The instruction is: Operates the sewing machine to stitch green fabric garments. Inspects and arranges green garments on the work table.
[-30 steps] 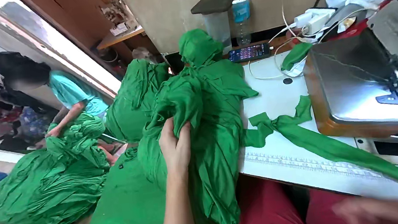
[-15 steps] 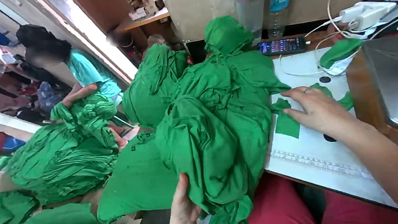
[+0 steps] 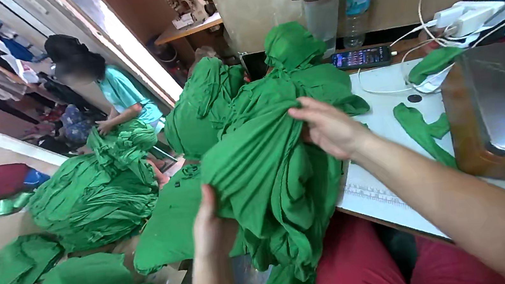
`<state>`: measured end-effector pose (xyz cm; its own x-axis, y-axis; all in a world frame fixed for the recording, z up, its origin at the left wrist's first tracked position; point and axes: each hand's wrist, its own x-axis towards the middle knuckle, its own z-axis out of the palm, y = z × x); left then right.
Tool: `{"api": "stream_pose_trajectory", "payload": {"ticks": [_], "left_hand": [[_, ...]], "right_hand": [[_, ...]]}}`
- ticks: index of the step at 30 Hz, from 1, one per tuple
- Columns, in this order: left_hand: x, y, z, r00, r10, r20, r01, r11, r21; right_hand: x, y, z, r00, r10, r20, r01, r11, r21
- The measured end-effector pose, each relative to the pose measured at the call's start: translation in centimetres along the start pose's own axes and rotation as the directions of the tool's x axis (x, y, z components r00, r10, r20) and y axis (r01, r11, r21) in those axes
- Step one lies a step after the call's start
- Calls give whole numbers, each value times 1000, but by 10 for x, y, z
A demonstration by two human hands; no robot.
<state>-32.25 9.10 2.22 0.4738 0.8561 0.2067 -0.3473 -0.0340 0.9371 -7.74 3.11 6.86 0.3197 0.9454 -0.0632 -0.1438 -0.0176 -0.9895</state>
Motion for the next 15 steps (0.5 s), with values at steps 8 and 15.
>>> {"api": "stream_pose_trajectory", "payload": {"ticks": [8,15], "left_hand": [[50,88,-17,959,119,255,-156,980,127],[12,66,81,970,-124,208,-31,788,615]], "right_hand": [[-26,-56,-34,986,-165,4,151,915,374],[-46,-102,-55,642,-750,161,440,532,723]]}}
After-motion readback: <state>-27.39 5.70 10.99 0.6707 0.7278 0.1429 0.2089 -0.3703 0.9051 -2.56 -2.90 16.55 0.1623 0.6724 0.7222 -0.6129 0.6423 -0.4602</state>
